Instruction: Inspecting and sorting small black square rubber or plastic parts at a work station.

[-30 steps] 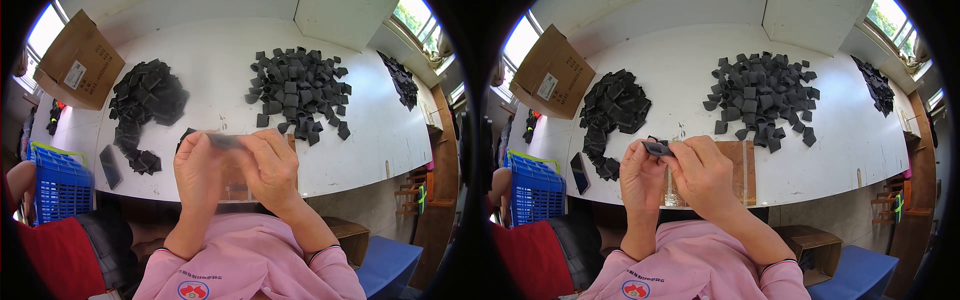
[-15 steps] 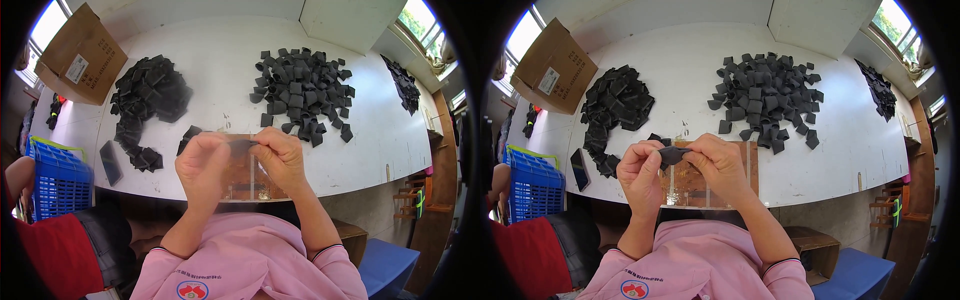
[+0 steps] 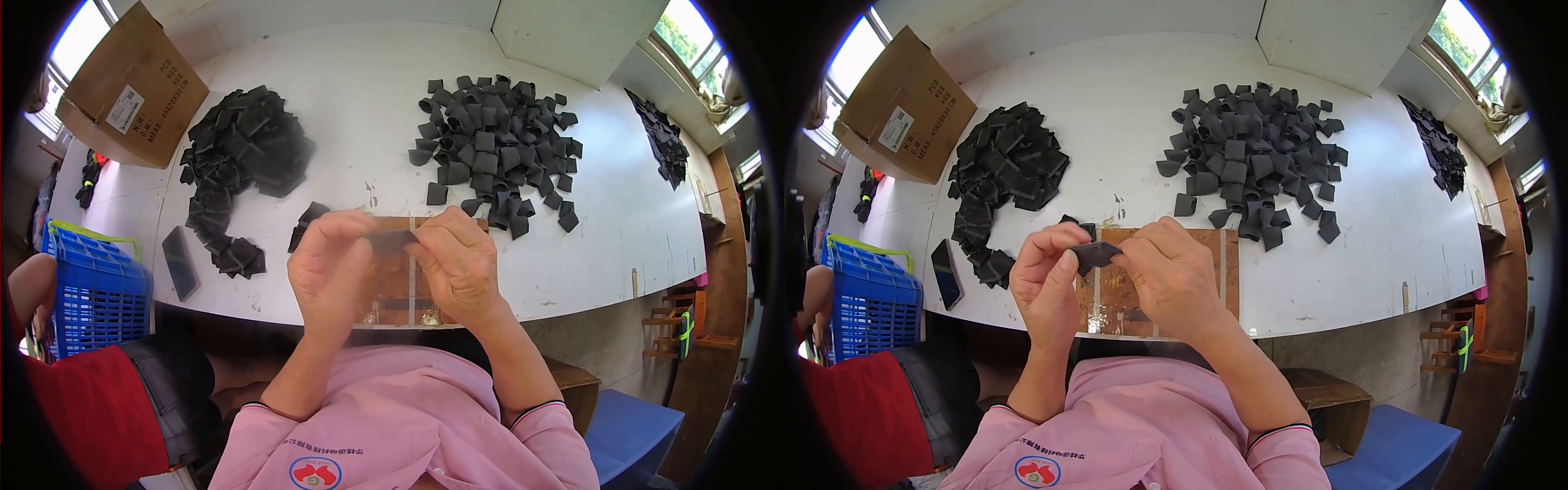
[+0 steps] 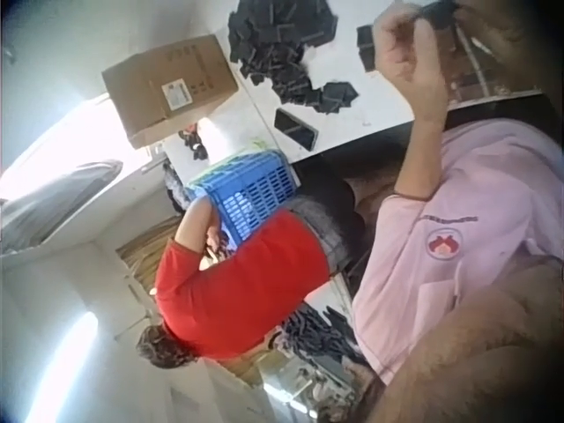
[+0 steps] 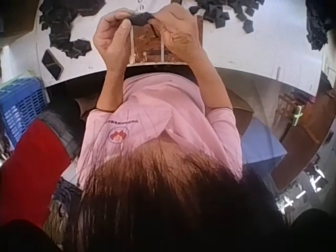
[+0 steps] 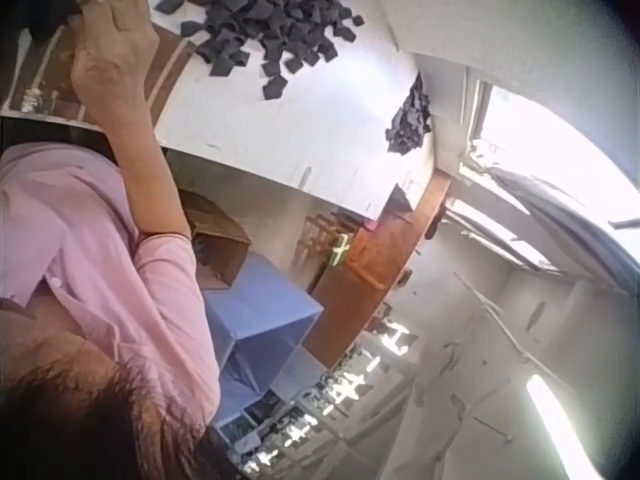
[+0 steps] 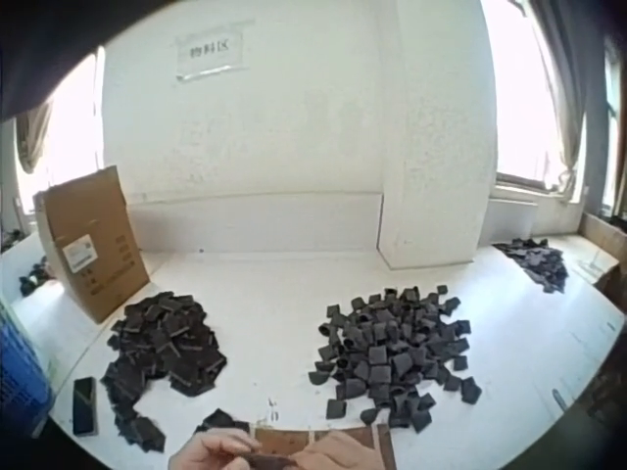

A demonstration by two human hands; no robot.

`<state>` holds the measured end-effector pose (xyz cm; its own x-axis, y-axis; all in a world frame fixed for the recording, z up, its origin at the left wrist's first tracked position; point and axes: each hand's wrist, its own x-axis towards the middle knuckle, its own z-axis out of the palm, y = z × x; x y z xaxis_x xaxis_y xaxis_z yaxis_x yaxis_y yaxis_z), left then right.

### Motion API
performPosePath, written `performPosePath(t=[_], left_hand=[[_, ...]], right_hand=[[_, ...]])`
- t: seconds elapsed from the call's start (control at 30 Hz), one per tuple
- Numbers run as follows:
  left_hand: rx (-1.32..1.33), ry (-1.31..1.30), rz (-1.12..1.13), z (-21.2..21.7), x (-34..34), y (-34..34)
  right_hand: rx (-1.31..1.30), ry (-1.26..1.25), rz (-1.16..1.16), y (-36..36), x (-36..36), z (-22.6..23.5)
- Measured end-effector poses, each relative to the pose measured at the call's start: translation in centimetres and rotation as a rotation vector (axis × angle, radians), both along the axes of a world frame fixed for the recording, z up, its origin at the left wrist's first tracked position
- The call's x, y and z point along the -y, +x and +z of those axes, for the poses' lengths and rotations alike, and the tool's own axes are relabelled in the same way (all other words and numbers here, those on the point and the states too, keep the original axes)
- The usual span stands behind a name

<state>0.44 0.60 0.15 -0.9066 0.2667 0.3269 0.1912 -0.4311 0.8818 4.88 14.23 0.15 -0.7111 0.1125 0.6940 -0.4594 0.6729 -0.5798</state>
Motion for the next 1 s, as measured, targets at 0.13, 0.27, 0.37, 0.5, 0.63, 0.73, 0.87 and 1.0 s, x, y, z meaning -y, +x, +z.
performPosePath(t=[0.13,0.27,0.37,0.5,0.63,0.73,0.87,1.0], left_hand=[[-0.457,-0.382,0.056,0.6,-0.4,-1.6],[-0.526,-0.388,0.098,0.6,-0.3,-1.9],[-0.563,-0.385,0.147,0.0,-0.3,-1.8],[-0.279,-0.366,0.198,-3.9,1.2,-4.3],[-0.137,-0.815,0.366,-7.9,5.8,-7.5],[-0.176,-1.261,0.458,-10.3,7.4,-8.3],[-0.107,-1.443,0.409,-12.2,8.8,-8.6],[-0.076,-1.290,0.447,-12.3,10.3,-8.6]], right_hand=[[-0.014,0.100,-0.048,-0.1,-0.1,0.0],[-0.040,0.205,-0.122,0.0,0.6,0.4],[0.001,0.267,-0.179,0.1,1.2,0.6],[0.385,-0.543,0.175,0.3,-2.4,2.1],[0.312,-0.853,-0.152,-0.7,-4.6,0.9],[0.546,-0.865,-0.032,1.9,-1.6,-1.8],[0.777,-0.822,0.049,4.1,0.7,-4.4],[0.893,-0.563,0.137,4.0,2.4,-4.8]])
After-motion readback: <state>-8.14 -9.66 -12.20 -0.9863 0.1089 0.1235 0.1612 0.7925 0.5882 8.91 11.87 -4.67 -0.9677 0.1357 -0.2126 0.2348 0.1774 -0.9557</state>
